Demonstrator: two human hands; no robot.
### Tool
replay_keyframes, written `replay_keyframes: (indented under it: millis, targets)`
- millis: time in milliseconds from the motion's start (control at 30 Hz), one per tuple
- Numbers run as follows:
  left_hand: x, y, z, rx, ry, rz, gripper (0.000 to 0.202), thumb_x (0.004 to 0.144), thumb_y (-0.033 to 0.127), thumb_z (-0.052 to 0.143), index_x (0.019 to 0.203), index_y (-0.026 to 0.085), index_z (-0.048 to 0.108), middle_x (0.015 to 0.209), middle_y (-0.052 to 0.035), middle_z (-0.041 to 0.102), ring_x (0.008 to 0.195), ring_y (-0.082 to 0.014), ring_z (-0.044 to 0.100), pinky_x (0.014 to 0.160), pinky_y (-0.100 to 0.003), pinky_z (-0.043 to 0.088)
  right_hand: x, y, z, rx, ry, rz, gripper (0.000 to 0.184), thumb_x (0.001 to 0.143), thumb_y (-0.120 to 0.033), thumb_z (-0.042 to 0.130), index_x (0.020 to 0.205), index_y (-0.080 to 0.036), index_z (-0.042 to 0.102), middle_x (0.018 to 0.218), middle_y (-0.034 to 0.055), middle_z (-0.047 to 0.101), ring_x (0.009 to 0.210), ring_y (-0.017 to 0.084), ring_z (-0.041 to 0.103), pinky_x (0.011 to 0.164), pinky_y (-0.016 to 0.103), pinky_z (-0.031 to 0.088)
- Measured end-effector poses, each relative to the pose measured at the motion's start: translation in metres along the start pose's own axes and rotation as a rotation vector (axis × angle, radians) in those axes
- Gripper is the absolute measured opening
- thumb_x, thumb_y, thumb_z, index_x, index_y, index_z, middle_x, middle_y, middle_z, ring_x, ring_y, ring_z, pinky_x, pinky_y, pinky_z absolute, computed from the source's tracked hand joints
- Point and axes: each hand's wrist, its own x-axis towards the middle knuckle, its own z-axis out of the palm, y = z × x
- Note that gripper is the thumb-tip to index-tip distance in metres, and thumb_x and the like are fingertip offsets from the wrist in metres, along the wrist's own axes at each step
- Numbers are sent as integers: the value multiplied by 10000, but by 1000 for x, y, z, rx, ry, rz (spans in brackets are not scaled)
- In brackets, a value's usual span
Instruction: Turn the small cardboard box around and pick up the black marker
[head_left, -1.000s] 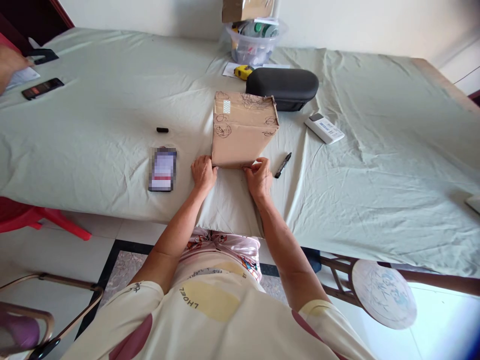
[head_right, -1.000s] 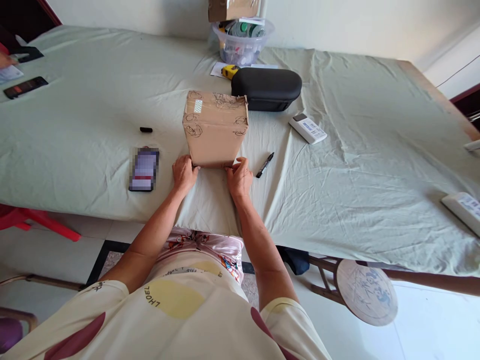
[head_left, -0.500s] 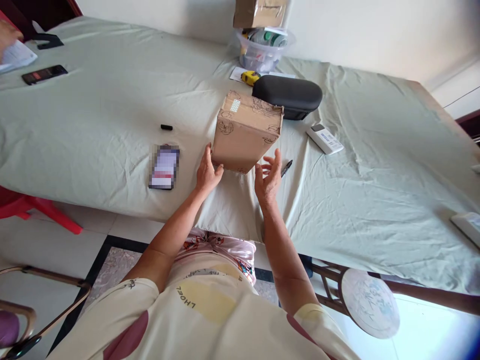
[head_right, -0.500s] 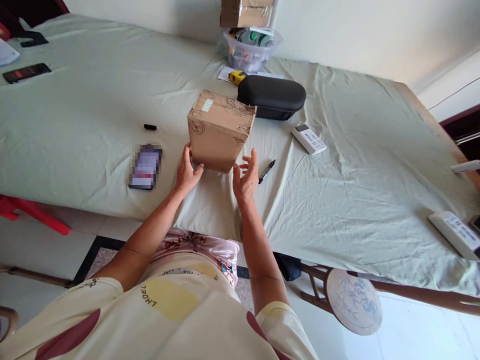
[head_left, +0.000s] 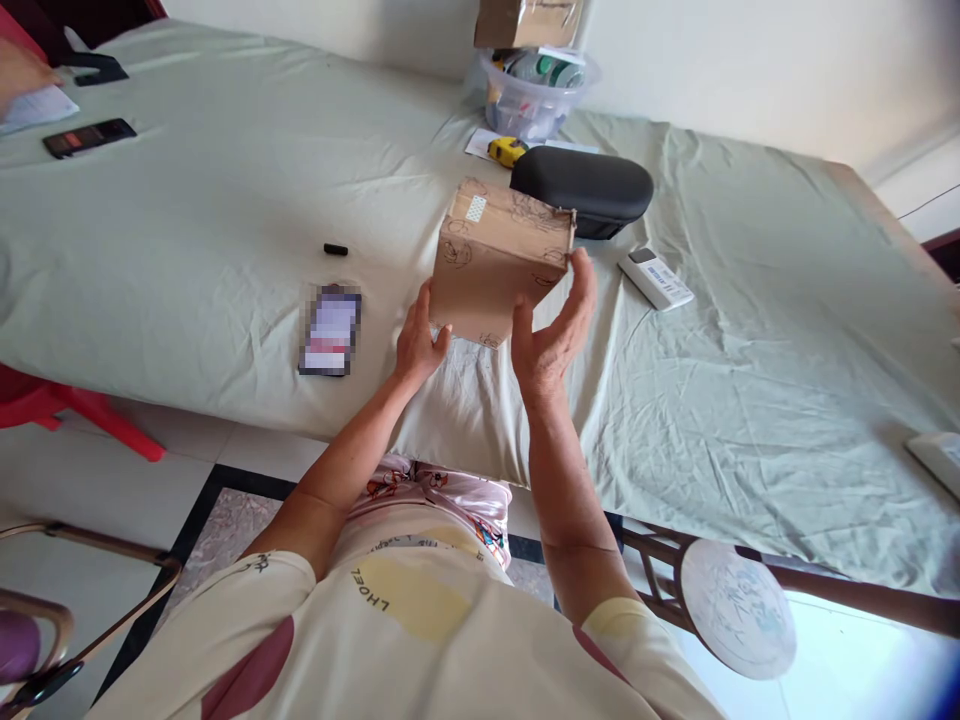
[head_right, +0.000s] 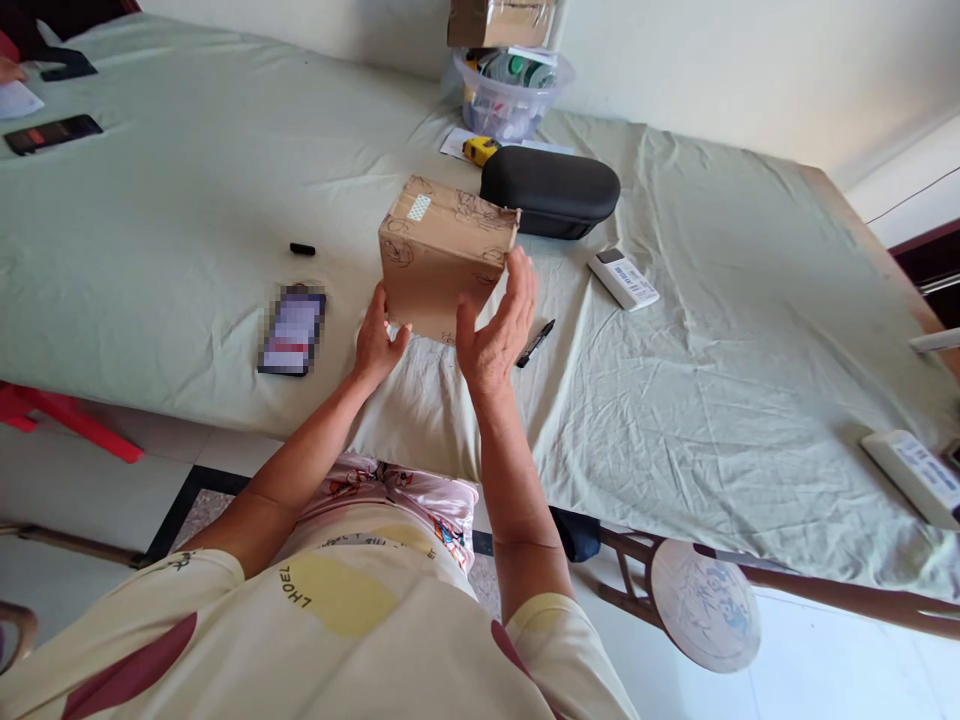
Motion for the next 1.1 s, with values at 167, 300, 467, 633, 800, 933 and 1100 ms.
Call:
replay_keyframes:
  millis: [167, 300, 467, 633, 800, 933, 1100]
  targets:
    - [0, 3, 1, 16, 12, 5, 804, 1005, 331, 603, 1694, 253, 197, 1729, -140, 461, 1577, -284, 497, 1242, -447, 523, 4, -12, -8, -55, -54, -15, 587, 1116, -476, 280, 1642, -270, 441, 1652, 171, 501, 1625, 394, 396, 1265, 732, 346]
    - [-2, 5, 3, 18, 30, -2, 764, 1017, 333, 587, 1687, 252, 227, 1729, -133, 467, 1592, -300, 481, 1249, -447, 515, 3, -25, -10, -134, -65, 18, 555, 1103, -450, 366, 1631, -299, 445, 1672, 159, 498, 1647, 410, 340, 1292, 774, 227]
    - [-4, 3, 5, 45, 70, 46, 738, 1007, 297, 598, 1671, 234, 283, 1700, -144, 501, 1587, -300, 486, 1303, -457, 466, 8, -43, -3, -118, -173, -61, 546, 1099, -431, 394, 1639, -350, 404, 1671, 99, 504, 1648, 371, 338, 1315, 796, 119]
    - [-4, -1, 6, -12, 99, 62, 705, 1012, 303, 577, 1662, 238, 311, 1673, -158, 528, 1540, -318, 540, 1269, -491, 509, 14, -64, 7, -140, -196, -92, 497, 1090, -398, 435, 1583, -358, 491, 1632, 95, 533, 1599, 346, 392, 1337, 748, 143]
    - [-7, 7, 2, -64, 91, 73, 722, 1029, 351, 592, 1682, 287, 292, 1726, -111, 468, 1571, -334, 509, 1294, -504, 483, 19, -69, 10, -169, -183, -73, 460, 1080, -371, 491, 1532, -426, 551, 1513, 80, 597, 1483, 337, 489, 1319, 744, 192]
    - [-4, 12, -2, -20, 102, 57, 707, 1049, 392, 576, 1689, 283, 294, 1735, -108, 445, 1619, -337, 443, 1305, -509, 470, 24, -64, 13, -77, -232, -32, 480, 1085, -345, 453, 1546, -439, 549, 1488, 86, 577, 1486, 356, 469, 1308, 772, 160]
    - [8, 15, -7, 12, 130, 132, 691, 1049, 509, 604, 1638, 225, 380, 1762, -151, 358, 1661, -382, 355, 1296, -512, 466, 24, -60, 18, -13, -226, -39, 470, 1098, -389, 426, 1547, -411, 563, 1483, 96, 563, 1514, 369, 438, 1305, 778, 140]
